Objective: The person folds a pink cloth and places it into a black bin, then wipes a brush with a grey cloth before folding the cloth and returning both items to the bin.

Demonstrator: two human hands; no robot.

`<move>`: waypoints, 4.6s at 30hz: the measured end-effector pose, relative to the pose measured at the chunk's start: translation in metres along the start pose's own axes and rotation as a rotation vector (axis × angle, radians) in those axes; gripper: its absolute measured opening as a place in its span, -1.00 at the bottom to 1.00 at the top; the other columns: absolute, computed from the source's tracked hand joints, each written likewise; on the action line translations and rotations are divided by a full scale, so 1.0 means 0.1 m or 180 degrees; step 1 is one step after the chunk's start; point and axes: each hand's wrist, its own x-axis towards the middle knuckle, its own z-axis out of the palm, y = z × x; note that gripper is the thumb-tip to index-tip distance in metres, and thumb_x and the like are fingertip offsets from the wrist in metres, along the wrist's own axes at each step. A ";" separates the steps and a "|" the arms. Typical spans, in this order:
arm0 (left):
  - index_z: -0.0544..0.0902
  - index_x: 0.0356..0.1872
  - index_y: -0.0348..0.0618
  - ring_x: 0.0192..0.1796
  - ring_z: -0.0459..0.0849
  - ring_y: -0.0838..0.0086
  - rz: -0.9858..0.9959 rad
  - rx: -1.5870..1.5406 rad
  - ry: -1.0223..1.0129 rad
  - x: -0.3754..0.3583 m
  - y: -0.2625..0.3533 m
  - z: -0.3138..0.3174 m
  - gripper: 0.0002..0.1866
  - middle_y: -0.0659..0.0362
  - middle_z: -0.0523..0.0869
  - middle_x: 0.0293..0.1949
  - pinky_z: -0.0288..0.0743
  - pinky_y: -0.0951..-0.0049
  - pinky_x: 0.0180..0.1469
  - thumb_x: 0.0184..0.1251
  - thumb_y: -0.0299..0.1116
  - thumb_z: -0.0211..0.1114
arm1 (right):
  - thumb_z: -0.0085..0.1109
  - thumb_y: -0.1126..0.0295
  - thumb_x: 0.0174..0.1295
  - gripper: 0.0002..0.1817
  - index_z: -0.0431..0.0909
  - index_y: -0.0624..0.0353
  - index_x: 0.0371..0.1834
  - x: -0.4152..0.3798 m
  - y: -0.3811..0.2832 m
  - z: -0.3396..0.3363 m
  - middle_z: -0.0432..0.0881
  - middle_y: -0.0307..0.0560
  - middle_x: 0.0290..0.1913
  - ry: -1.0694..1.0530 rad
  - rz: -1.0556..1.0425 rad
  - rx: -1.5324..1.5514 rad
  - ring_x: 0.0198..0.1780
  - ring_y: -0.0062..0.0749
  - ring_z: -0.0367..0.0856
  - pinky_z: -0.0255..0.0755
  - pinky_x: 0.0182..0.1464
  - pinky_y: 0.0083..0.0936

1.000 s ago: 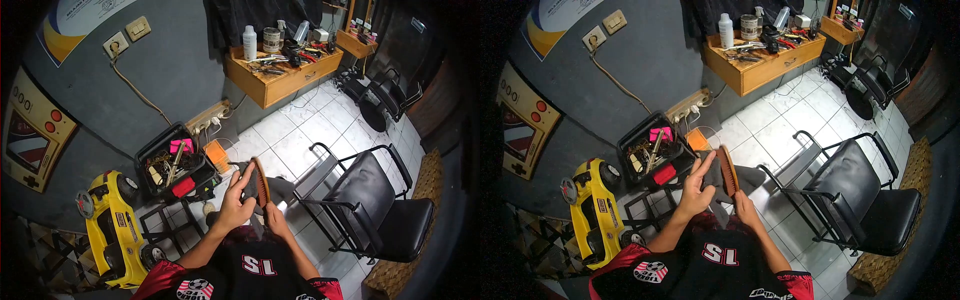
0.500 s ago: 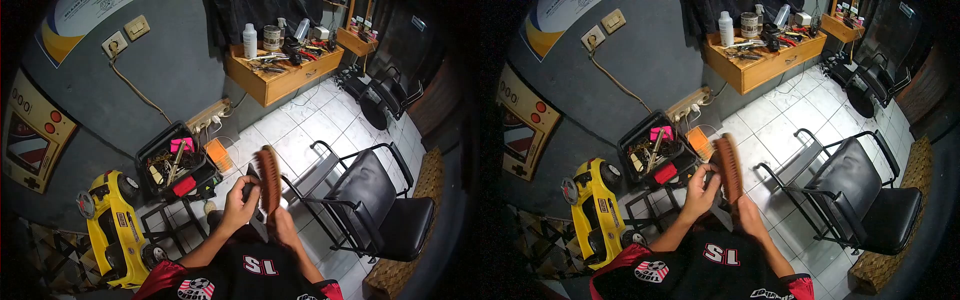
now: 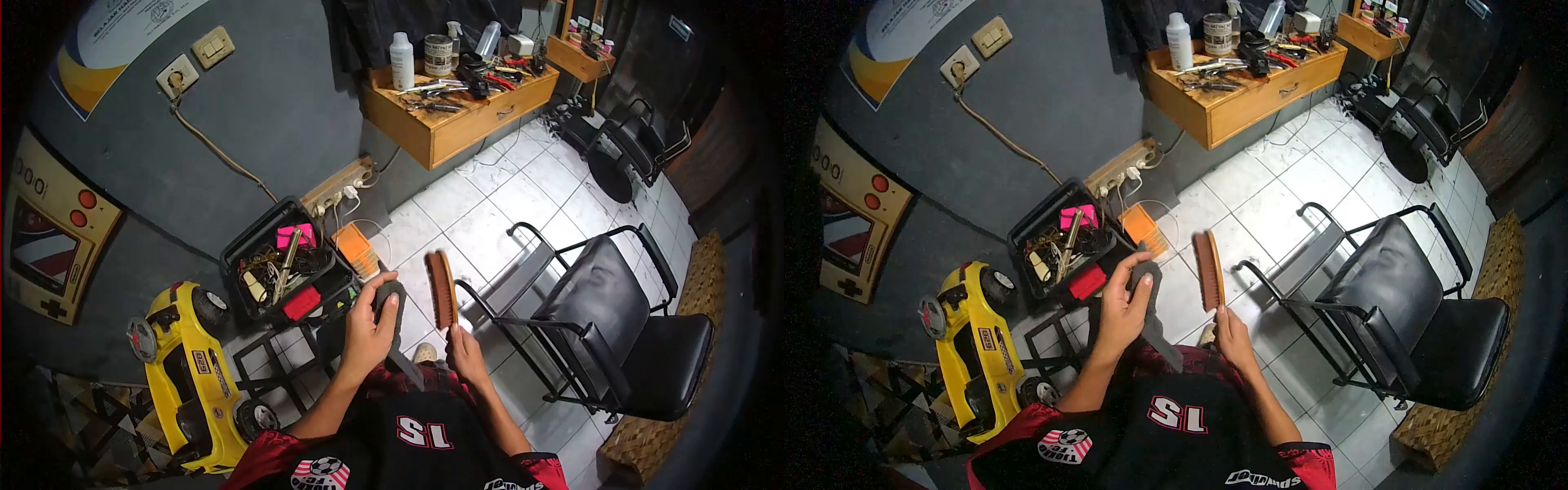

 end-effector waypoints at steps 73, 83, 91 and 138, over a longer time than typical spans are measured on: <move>0.39 0.24 -0.44 0.34 0.35 0.42 -0.0003 -0.0443 -0.1476 0.01 0.23 -0.13 -0.56 -0.02 0.44 0.27 0.05 0.48 0.38 0.34 -0.57 0.09 | -0.06 0.07 0.38 -0.58 0.52 0.29 -0.25 0.08 0.51 0.04 0.56 0.32 -0.45 0.0353 -0.0315 -0.0695 -0.35 0.24 0.56 0.35 -0.30 -0.04; 0.39 0.25 -0.40 0.38 0.29 0.37 -0.0128 -0.0026 -0.1610 0.03 0.19 -0.15 -0.57 -0.02 0.45 0.27 0.04 0.43 0.39 0.36 -0.52 0.07 | -0.10 0.17 0.45 -0.68 0.42 0.22 -0.31 -0.25 -0.45 -0.24 0.30 -0.40 -0.57 0.0047 -0.0334 0.1783 -0.54 -0.76 0.22 0.14 -0.53 -0.67; 0.37 0.29 -0.30 0.17 0.48 0.56 -0.0122 -0.0300 -0.1301 0.05 0.21 -0.18 -0.55 0.14 0.51 0.23 0.24 0.58 0.22 0.38 -0.51 0.06 | -0.06 0.10 0.41 -0.57 0.56 0.30 -0.27 0.16 0.26 0.04 0.48 -0.25 -0.53 -0.0532 -0.0390 0.0615 -0.52 -0.58 0.39 0.33 -0.44 -0.56; -0.18 0.46 -0.34 0.23 0.37 0.52 0.0004 -0.0963 0.0458 0.07 0.25 -0.91 -0.15 -0.01 0.12 0.42 0.39 0.69 0.05 0.21 -0.60 0.13 | -0.21 0.09 0.45 -0.51 0.48 0.39 -0.25 0.35 -0.32 0.65 0.54 0.15 -0.51 -0.0927 -0.0462 -0.0952 -0.50 -0.08 0.51 0.39 -0.36 -0.32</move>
